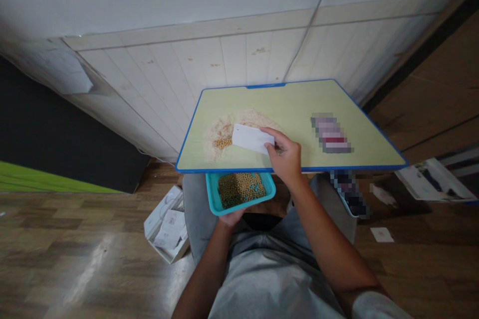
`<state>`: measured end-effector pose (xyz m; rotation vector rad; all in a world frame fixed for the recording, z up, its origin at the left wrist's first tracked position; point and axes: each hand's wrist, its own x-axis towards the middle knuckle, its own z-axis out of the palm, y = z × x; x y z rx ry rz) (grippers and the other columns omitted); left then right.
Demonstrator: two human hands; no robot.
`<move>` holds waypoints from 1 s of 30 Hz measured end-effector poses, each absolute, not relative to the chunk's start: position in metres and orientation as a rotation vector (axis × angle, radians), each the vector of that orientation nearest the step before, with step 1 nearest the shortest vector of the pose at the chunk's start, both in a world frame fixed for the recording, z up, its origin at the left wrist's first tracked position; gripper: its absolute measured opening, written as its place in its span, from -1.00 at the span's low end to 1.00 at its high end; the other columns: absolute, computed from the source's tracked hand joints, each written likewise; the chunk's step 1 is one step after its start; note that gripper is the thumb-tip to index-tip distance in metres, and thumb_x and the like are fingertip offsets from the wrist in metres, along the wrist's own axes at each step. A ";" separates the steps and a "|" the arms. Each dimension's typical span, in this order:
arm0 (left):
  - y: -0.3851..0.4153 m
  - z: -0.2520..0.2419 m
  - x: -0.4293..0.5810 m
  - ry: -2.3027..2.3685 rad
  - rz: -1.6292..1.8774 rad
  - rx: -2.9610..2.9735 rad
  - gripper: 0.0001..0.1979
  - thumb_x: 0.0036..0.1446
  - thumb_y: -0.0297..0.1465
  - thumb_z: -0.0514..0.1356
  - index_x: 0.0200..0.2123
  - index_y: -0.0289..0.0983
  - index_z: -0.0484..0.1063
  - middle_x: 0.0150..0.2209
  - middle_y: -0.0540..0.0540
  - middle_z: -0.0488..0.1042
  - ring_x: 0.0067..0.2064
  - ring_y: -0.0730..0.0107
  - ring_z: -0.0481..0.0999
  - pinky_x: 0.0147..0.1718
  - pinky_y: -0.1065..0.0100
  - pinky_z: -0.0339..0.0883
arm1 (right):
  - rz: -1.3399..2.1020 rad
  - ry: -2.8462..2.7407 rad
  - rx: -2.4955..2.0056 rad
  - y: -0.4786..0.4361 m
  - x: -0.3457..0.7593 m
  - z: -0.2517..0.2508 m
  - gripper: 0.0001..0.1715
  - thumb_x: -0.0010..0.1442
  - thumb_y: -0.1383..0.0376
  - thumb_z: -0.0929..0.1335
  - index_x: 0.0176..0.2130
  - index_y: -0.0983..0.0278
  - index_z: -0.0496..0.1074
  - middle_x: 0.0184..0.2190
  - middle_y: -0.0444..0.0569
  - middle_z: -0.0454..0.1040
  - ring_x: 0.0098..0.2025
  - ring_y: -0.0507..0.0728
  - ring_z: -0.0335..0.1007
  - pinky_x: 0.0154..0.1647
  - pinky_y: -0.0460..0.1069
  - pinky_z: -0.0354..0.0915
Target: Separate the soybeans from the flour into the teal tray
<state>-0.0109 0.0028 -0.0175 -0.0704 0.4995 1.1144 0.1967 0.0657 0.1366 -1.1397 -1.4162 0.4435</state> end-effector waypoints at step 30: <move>0.003 -0.011 -0.009 0.553 1.134 -0.057 -0.38 0.48 0.05 -0.09 0.36 -0.05 0.46 0.47 -0.09 0.34 0.55 -0.18 0.14 0.39 -0.43 0.16 | 0.425 -1.413 -1.169 0.065 0.200 0.137 -0.42 0.21 0.45 0.34 0.13 0.08 0.63 0.11 -0.10 0.69 0.05 0.18 0.66 0.04 0.12 0.56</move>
